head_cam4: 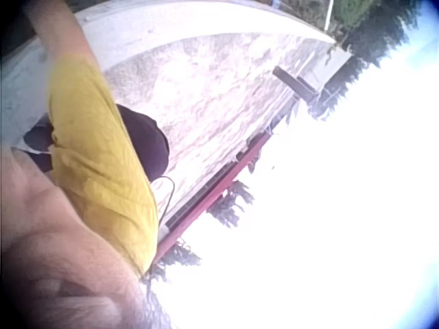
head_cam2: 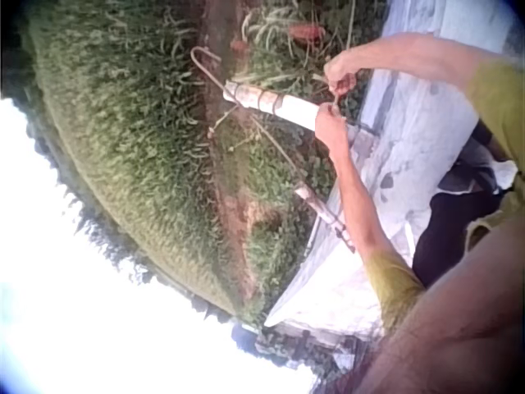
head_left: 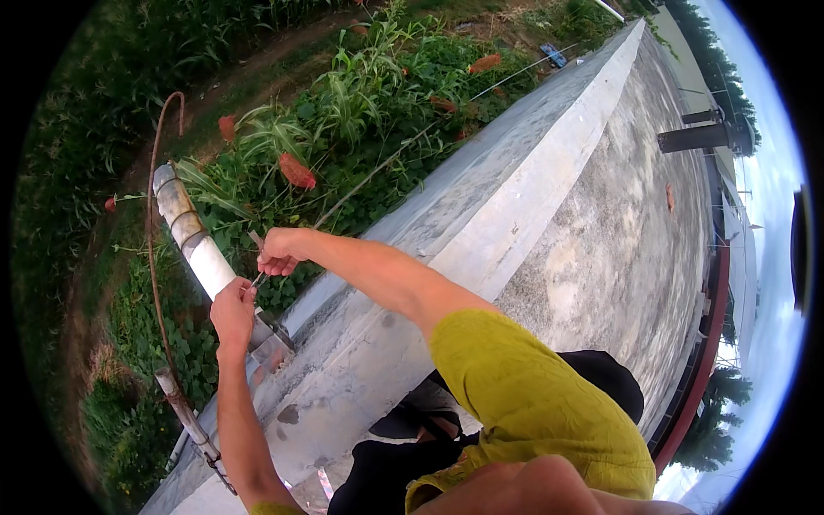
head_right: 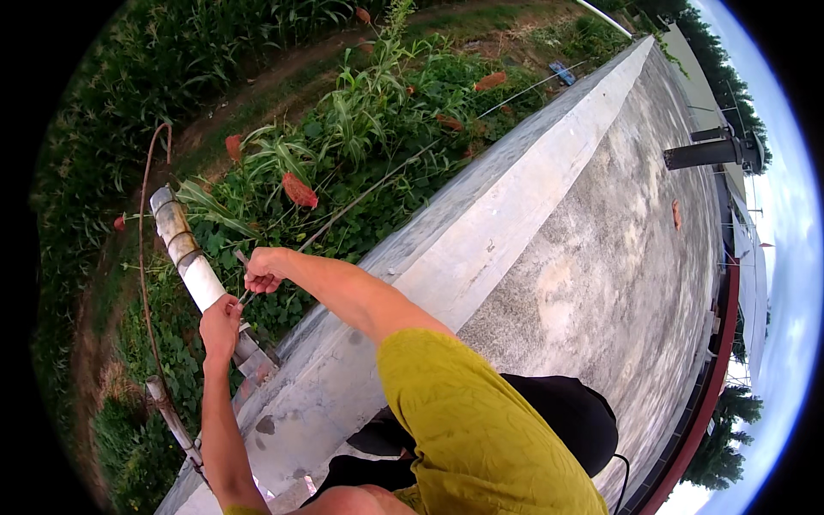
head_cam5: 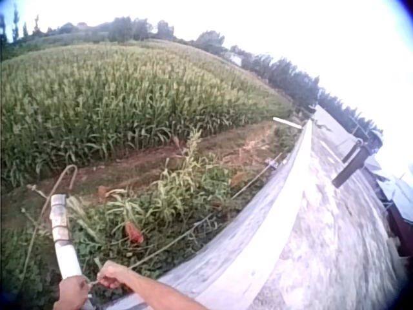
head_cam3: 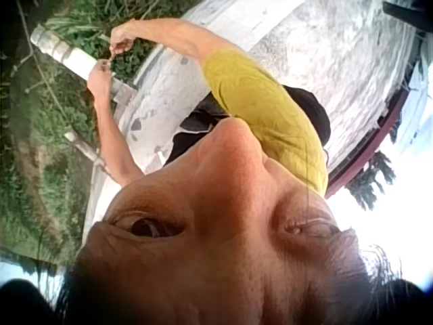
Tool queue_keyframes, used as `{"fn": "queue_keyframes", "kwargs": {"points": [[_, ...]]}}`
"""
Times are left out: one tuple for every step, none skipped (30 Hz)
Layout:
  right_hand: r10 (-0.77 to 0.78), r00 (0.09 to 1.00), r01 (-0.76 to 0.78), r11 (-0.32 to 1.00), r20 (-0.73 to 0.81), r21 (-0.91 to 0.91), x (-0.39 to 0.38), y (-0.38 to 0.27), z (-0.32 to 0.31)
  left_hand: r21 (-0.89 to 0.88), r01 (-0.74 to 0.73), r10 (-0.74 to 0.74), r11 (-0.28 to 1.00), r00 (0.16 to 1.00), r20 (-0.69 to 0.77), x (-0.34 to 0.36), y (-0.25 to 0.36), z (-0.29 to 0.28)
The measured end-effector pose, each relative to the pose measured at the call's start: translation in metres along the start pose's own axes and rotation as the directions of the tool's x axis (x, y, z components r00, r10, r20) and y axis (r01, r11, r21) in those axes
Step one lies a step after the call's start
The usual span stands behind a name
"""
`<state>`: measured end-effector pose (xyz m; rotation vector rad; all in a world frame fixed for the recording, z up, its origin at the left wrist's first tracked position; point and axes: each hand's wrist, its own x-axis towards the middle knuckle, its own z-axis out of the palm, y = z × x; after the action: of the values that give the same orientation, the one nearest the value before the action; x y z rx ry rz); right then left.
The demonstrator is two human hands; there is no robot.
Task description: The person repairs a rooftop antenna structure by applying tape and securing wires to a metal pole.
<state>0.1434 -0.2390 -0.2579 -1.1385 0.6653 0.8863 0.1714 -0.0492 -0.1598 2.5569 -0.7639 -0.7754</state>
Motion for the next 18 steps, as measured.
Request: {"fn": "queue_keyframes", "kwargs": {"points": [[0.046,0.999,-0.046,0.996,0.01,-0.07,0.001,0.002,0.003,0.058,-0.025,0.025,0.998,1.0,-0.002,0.0,-0.002,0.004],[0.093,0.996,-0.09,0.986,0.015,-0.141,0.002,0.003,0.004,0.115,-0.049,0.05,0.992,0.999,-0.003,0.0,-0.003,0.006],[0.144,0.988,-0.132,0.975,0.058,-0.181,0.004,0.009,0.001,0.151,-0.063,0.063,0.987,0.998,0.004,0.001,-0.001,0.008],[0.181,0.976,-0.154,0.967,0.121,-0.204,0.006,0.013,-0.003,0.178,-0.085,0.083,0.98,0.996,0.021,0.001,0.001,0.01],[0.219,0.958,-0.175,0.958,0.184,-0.227,0.009,0.018,-0.006,0.204,-0.107,0.102,0.973,0.994,0.039,0.001,0.004,0.011],[0.255,0.936,-0.191,0.948,0.245,-0.256,0.009,0.017,-0.006,0.231,-0.127,0.118,0.965,0.992,0.052,0.001,0.005,0.01],[0.258,0.93,-0.183,0.943,0.261,-0.277,0.006,0.017,-0.003,0.265,-0.155,0.15,0.952,0.988,0.038,0.001,0.003,0.012],[0.268,0.938,-0.203,0.938,0.218,-0.279,0.012,0.021,0.002,0.3,-0.18,0.181,0.937,0.983,0.025,0.0,0.0,0.016],[0.282,0.946,-0.231,0.933,0.161,-0.275,0.018,0.031,0.0,0.325,-0.217,0.224,0.92,0.974,0.016,0.001,0.002,0.021],[0.291,0.95,-0.252,0.928,0.11,-0.275,0.023,0.037,0.003,0.368,-0.241,0.247,0.898,0.969,0.032,0.001,0.003,0.021],[0.302,0.953,-0.287,0.917,0.012,-0.275,0.027,0.042,0.004,0.41,-0.264,0.268,0.873,0.962,0.05,0.002,0.004,0.021],[0.305,0.952,-0.294,0.919,0.003,-0.265,0.031,0.047,0.007,0.452,-0.285,0.283,0.846,0.956,0.072,0.003,0.004,0.022],[0.308,0.951,-0.3,0.92,-0.007,-0.254,0.035,0.052,0.009,0.454,-0.283,0.293,0.845,0.955,0.05,0.004,0.004,0.025],[0.312,0.95,-0.306,0.92,-0.018,-0.243,0.039,0.057,0.009,0.455,-0.282,0.303,0.844,0.953,0.028,0.005,0.004,0.028],[0.31,0.951,-0.3,0.926,0.006,-0.23,0.039,0.058,0.015,0.462,-0.275,0.306,0.843,0.952,0.01,0.005,0.002,0.029],[0.252,0.968,-0.249,0.948,-0.008,-0.197,0.038,0.06,0.02,0.458,-0.272,0.296,0.846,0.955,0.02,0.004,0.0,0.029],[0.194,0.981,-0.196,0.967,-0.025,-0.164,0.036,0.065,0.023,0.454,-0.268,0.287,0.85,0.958,0.029,0.004,0.0,0.028],[0.135,0.99,-0.14,0.982,-0.048,-0.13,0.029,0.064,0.027,0.448,-0.269,0.282,0.852,0.959,0.039,0.004,0.0,0.027]]}}
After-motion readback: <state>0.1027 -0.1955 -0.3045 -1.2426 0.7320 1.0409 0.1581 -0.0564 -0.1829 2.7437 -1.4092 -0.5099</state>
